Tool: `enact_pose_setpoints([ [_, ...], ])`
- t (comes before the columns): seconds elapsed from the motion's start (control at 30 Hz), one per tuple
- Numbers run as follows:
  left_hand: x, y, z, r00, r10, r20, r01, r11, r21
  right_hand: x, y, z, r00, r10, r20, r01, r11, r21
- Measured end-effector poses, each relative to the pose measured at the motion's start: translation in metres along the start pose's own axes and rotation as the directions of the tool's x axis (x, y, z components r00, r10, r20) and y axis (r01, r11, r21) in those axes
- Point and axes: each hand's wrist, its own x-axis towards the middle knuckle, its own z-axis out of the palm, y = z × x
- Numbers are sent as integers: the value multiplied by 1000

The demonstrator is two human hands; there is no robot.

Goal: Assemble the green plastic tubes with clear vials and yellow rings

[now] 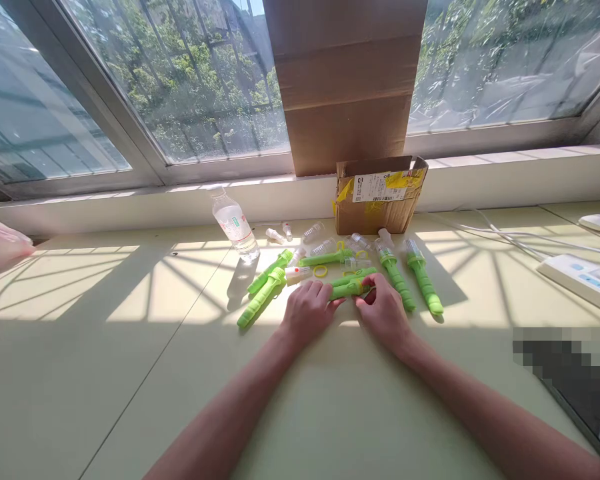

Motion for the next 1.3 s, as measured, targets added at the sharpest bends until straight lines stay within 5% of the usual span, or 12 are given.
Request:
enact_pose_setpoints([
  [0.67,0,-1,0,995,-85,56,87,996,-36,-1,2,0,1000,3,14,-4,993,121],
  [0.97,1,-2,2,986,-163,37,164,986,-15,-3,-4,-2,990,-135,-27,138,956,259],
  [1.3,1,-3,-1,975,-212,61,211,977,20,-5,-2,-1,985,-170,44,150,944,293],
])
